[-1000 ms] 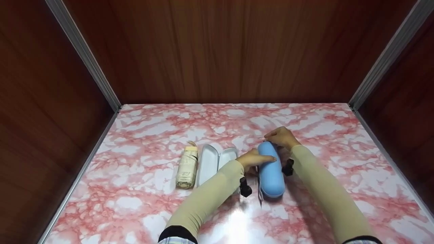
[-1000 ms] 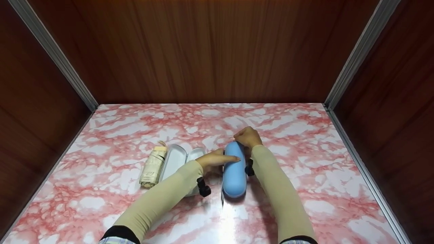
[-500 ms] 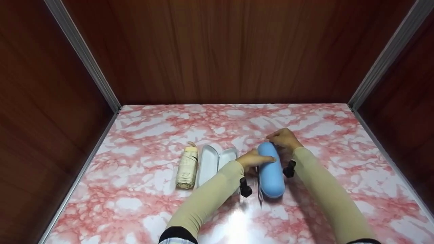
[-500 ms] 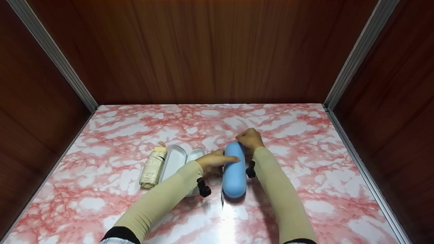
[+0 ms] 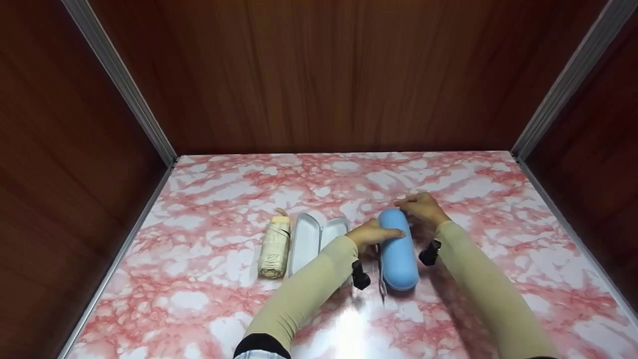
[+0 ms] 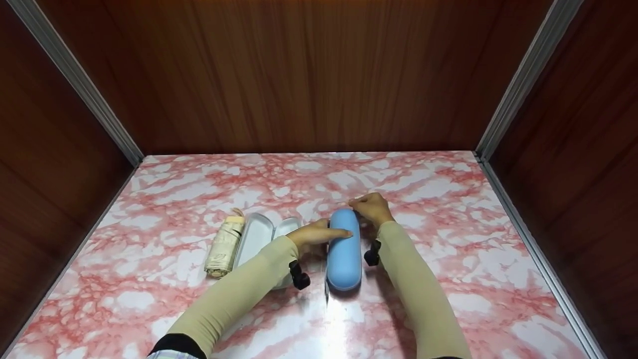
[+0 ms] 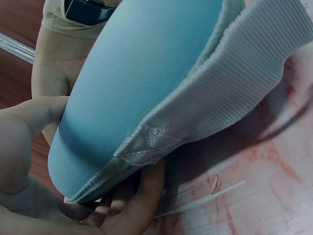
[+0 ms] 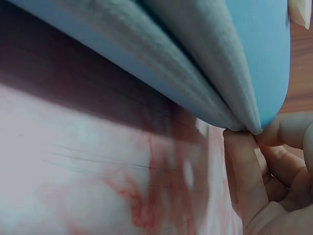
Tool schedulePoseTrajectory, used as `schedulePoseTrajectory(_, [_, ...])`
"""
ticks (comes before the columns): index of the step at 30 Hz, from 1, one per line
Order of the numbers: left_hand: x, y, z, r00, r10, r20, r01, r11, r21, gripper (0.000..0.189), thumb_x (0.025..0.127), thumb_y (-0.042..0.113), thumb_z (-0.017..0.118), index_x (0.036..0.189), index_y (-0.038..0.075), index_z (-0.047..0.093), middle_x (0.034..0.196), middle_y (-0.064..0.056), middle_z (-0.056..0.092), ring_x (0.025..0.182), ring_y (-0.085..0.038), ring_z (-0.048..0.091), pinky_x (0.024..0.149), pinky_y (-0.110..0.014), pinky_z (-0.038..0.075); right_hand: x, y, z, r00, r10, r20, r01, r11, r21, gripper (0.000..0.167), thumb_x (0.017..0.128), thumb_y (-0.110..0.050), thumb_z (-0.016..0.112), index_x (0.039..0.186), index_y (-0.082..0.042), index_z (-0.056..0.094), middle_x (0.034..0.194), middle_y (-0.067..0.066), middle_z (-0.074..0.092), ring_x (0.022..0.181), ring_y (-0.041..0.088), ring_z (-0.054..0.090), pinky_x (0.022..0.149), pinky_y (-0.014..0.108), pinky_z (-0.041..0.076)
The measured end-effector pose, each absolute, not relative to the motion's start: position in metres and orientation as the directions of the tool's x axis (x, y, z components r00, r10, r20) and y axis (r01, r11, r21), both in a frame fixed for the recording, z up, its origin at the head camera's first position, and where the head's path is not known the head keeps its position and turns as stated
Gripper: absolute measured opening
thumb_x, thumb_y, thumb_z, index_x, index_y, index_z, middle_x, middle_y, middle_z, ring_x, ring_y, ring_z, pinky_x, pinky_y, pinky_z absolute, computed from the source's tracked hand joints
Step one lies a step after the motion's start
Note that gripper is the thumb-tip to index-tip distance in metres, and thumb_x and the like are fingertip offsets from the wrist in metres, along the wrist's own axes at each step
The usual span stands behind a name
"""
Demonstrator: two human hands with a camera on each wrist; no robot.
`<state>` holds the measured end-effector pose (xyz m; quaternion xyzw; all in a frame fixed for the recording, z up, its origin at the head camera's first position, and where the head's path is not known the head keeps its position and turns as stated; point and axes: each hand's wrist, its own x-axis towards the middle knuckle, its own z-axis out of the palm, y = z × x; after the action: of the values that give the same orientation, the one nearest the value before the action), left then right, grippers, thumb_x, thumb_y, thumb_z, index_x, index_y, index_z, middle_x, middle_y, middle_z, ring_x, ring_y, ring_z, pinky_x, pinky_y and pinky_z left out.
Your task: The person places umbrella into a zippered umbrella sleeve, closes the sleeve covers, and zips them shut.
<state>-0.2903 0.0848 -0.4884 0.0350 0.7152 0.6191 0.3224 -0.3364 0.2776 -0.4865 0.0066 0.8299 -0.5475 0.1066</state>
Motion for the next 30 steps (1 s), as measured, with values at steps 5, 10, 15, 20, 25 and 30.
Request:
schedulePoseTrajectory(5, [-0.291, 0.083, -0.488, -0.788, 0.457, -0.413, -0.339, 0.238, 0.910, 0.069, 0.085, 0.030, 0.079, 0.139, 0.004, 0.045, 0.115, -0.011, 0.058, 0.107, -0.035, 0.060, 0.088, -0.061, 0.050, -0.332, 0.279, -0.491, -0.984, -0.097, -0.152, 0.102, 0.400, -0.911, 0.035, 0.099, -0.011, 0.055, 0.124, 0.011, 0.064, 0.109, 0.022, 0.069, 0.085, 0.018, 0.069, 0.077, 0.035, 0.058])
schedulePoseTrajectory(10, [-0.291, 0.083, -0.489, -0.791, 0.453, -0.412, -0.342, 0.231, 0.911, 0.071, 0.084, 0.030, 0.079, 0.139, 0.003, 0.044, 0.116, -0.012, 0.057, 0.107, -0.035, 0.060, 0.088, -0.061, 0.050, -0.328, 0.283, -0.496, -0.983, -0.104, -0.152, 0.101, 0.385, -0.917, 0.036, 0.100, -0.015, 0.056, 0.128, 0.007, 0.064, 0.128, 0.026, 0.062, 0.097, 0.020, 0.069, 0.087, 0.036, 0.055])
schedulePoseTrajectory(15, [-0.290, 0.084, -0.488, -0.789, 0.453, -0.414, -0.358, 0.209, 0.910, 0.071, 0.085, 0.028, 0.079, 0.139, 0.001, 0.041, 0.117, -0.014, 0.055, 0.108, -0.037, 0.059, 0.088, -0.062, 0.050, -0.322, 0.288, -0.501, -0.979, -0.135, -0.154, 0.100, 0.344, -0.934, 0.038, 0.104, -0.014, 0.053, 0.133, 0.009, 0.058, 0.138, 0.027, 0.054, 0.116, 0.031, 0.062, 0.096, 0.039, 0.051])
schedulePoseTrajectory(20, [-0.289, 0.085, -0.489, -0.790, 0.445, -0.421, -0.366, 0.209, 0.907, 0.074, 0.084, 0.029, 0.079, 0.141, 0.002, 0.039, 0.118, -0.015, 0.054, 0.108, -0.039, 0.059, 0.087, -0.064, 0.050, -0.316, 0.295, -0.505, -0.974, -0.190, -0.127, 0.053, 0.353, -0.934, 0.039, 0.106, -0.017, 0.053, 0.134, 0.008, 0.057, 0.138, 0.026, 0.055, 0.119, 0.034, 0.060, 0.095, 0.039, 0.052])
schedulePoseTrajectory(25, [-0.291, 0.086, -0.491, -0.790, 0.450, -0.417, -0.359, 0.212, 0.909, 0.077, 0.084, 0.030, 0.079, 0.144, 0.003, 0.039, 0.120, -0.014, 0.054, 0.109, -0.038, 0.058, 0.087, -0.064, 0.049, -0.311, 0.300, -0.502, -0.970, -0.233, -0.073, -0.042, 0.455, -0.889, 0.034, 0.103, -0.013, 0.056, 0.130, 0.006, 0.063, 0.127, 0.024, 0.063, 0.108, 0.027, 0.066, 0.091, 0.041, 0.053])
schedulePoseTrajectory(30, [-0.291, 0.085, -0.492, -0.789, 0.461, -0.406, -0.347, 0.210, 0.914, 0.074, 0.085, 0.030, 0.079, 0.145, 0.006, 0.041, 0.119, -0.013, 0.056, 0.109, -0.037, 0.059, 0.087, -0.064, 0.049, -0.306, 0.295, -0.498, -0.982, -0.186, 0.024, -0.145, 0.670, -0.728, 0.028, 0.103, -0.013, 0.056, 0.124, 0.000, 0.070, 0.121, 0.021, 0.067, 0.109, 0.034, 0.064, 0.090, 0.049, 0.052])
